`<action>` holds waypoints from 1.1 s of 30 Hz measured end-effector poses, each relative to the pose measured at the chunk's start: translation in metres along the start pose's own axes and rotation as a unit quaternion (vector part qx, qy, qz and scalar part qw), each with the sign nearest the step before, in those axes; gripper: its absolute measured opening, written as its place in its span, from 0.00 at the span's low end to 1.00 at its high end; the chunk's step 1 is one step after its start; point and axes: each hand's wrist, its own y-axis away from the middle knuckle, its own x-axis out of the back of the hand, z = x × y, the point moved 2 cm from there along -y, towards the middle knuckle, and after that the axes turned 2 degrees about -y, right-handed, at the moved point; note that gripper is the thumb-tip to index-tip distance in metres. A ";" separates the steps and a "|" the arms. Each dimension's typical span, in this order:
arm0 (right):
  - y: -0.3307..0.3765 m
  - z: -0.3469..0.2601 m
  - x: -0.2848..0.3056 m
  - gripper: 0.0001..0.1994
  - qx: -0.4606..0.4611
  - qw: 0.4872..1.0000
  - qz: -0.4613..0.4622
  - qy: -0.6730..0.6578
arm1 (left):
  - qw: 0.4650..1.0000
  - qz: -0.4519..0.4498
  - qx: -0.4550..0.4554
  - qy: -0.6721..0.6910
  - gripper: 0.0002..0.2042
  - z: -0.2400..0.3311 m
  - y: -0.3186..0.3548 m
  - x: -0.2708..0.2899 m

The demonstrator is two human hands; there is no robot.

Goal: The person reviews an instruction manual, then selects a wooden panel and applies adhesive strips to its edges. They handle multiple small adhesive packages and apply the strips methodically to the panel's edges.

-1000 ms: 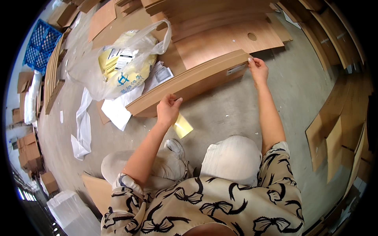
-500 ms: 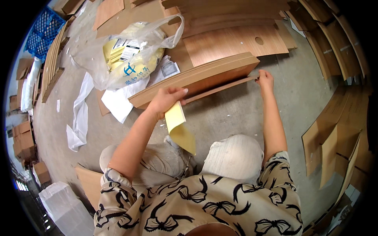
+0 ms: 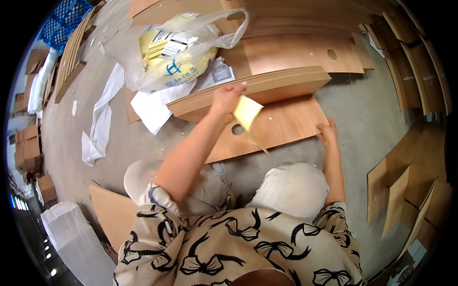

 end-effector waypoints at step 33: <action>0.133 -0.100 -0.111 0.10 0.601 0.746 -0.156 0.239 | 0.960 -0.254 -0.012 -0.116 0.20 -0.050 0.024 -0.053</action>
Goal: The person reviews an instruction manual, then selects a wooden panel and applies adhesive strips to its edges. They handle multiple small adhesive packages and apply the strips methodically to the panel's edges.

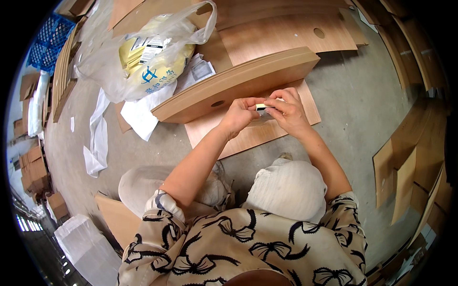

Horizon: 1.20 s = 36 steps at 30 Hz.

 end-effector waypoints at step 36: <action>0.040 0.170 0.045 0.19 -0.383 0.865 0.030 -0.322 | 0.932 0.108 -0.014 -0.345 0.12 -0.018 -0.101 -0.061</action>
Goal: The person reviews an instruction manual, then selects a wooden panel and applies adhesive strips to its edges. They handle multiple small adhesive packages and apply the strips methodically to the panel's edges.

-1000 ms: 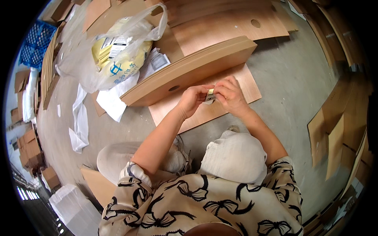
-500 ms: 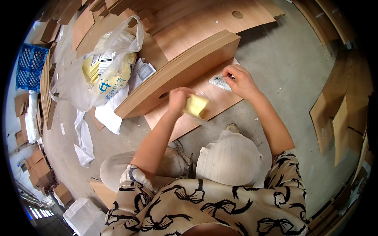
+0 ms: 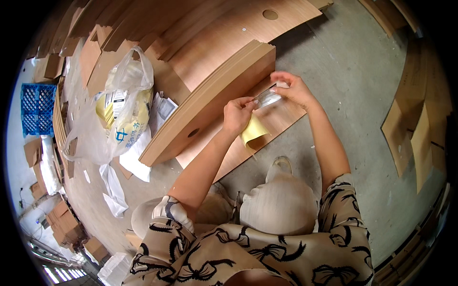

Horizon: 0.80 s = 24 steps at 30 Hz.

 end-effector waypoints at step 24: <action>-0.048 0.011 -0.023 0.07 0.217 0.928 0.223 0.204 | 0.975 0.213 0.025 -0.054 0.18 -0.014 -0.040 -0.024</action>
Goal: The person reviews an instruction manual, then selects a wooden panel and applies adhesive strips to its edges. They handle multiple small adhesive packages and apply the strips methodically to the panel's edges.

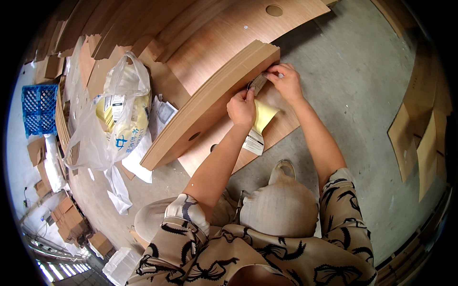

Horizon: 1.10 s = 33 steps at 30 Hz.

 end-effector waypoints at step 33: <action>0.039 -0.044 -0.083 0.11 0.020 0.887 -0.427 0.175 | 0.997 -0.059 0.020 -0.049 0.13 -0.098 0.047 0.128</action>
